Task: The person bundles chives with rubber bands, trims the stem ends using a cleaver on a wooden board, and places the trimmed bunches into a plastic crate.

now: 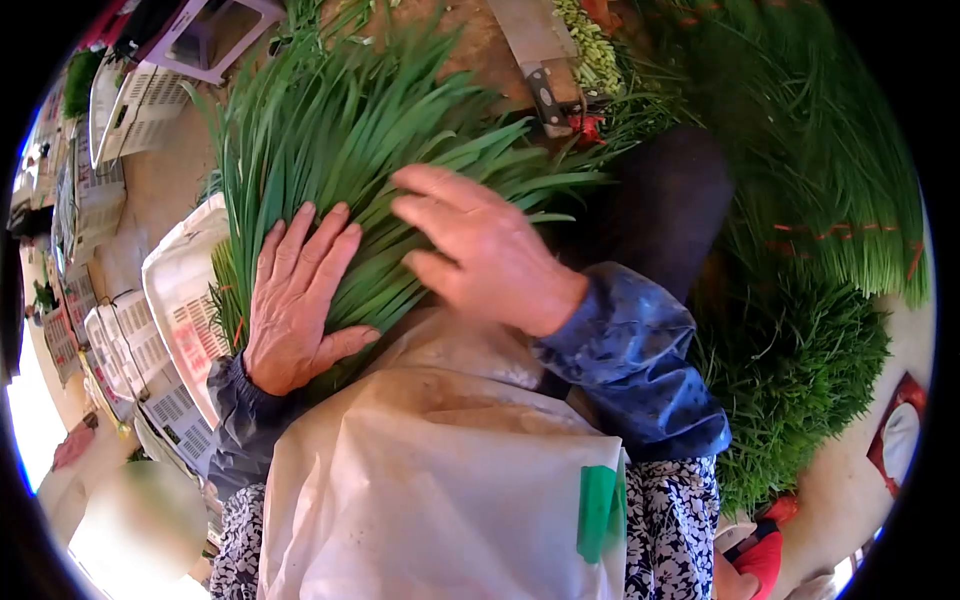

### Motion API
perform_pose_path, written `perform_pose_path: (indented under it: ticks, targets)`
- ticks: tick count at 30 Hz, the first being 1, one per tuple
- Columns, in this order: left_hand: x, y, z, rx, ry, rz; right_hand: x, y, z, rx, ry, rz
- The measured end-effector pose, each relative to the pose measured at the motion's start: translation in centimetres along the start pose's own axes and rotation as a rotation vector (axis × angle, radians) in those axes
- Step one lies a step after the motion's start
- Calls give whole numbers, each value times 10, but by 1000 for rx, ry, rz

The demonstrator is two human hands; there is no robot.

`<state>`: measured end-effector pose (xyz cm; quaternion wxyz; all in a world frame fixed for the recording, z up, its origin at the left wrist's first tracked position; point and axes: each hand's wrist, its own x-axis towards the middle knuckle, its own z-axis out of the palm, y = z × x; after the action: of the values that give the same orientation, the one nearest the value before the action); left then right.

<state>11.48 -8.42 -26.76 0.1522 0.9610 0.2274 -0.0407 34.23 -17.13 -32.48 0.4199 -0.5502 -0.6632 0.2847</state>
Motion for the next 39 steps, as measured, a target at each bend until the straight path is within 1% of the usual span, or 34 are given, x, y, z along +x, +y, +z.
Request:
perform_pose_path:
  ticks: [2, 4, 5, 8, 10, 12, 13, 15, 16, 18, 19, 20, 21, 22, 23, 25, 26, 27, 28, 29, 30, 31, 32, 33, 34, 35, 37, 39]
  targets:
    - [1, -1, -1, 44, -33, 9, -1, 8, -12, -5, 46, 46]
    - [3, 1, -2, 37, -51, 14, 2, 12, -25, -145, 96, 75]
    - [3, 2, -2, 22, -49, 11, 4, 15, -28, -94, 156, 167]
    - [4, 4, -1, 9, -56, -5, 20, 13, -47, -70, 422, 166]
    - [4, 6, -1, -3, -57, -11, 24, 25, -60, -194, 532, 36]
    - [5, 7, 0, 0, -29, -25, 20, 19, -67, 67, 430, 242]
    - [5, 7, 0, 0, -31, -24, 18, 17, -64, 63, 424, 246]
    - [5, 7, 1, -7, -35, -22, 16, 15, -53, 295, 392, 339]
    - [5, 7, 0, -4, -39, -18, 15, 14, -51, 295, 388, 342]
    - [5, 9, -4, -15, -9, -21, 15, 12, -46, 98, 385, 304]
    - [3, 7, -9, -92, 55, 117, 16, 9, -42, 88, 454, 292]
    - [0, 4, -14, -162, 111, 250, 17, 6, -40, 110, 451, 281]
    - [-4, 3, -18, -172, 274, 377, 18, 1, -40, 105, 495, 202]
    - [-9, 3, -23, -189, 435, 423, 17, -6, -42, 101, 540, 125]
    - [-14, 5, -28, -147, 569, 315, 16, -16, -50, 61, 422, 82]
    - [-18, 17, -44, 1, 593, -73, 22, -23, -56, 195, 115, -98]
    - [-17, 16, -42, -19, 512, -271, 25, -25, -49, 279, -35, -149]
    - [-16, 9, -32, -42, 441, -340, 29, -37, -39, 270, -152, -177]
    - [-14, 2, -20, -65, 368, -409, 30, -38, -21, 335, -186, -266]
    - [-14, -6, -8, -204, 324, -396, 33, -44, -11, 305, -273, -285]
    - [-15, -13, 2, -345, 275, -386, 32, -45, 12, 222, -155, -315]
    - [-18, -21, 8, -444, 353, -366, 30, -42, 24, 26, -133, -315]
    - [-20, -21, 5, -626, 368, -455, 29, -38, 33, -164, -112, -314]
    - [-22, -22, 2, -807, 401, -547, 24, -31, 38, -204, -164, -307]
    - [-22, -21, 3, -993, 462, -564, 22, -30, 36, -189, -167, -323]
    - [-22, -21, 4, -981, 470, -579, 19, -31, 34, -178, -157, -307]
    - [-24, -20, 7, -1014, 572, -540, 15, -30, 28, -95, -134, -254]
    - [-25, -24, 10, -1027, 580, -536, 15, -28, 21, -53, -165, -231]
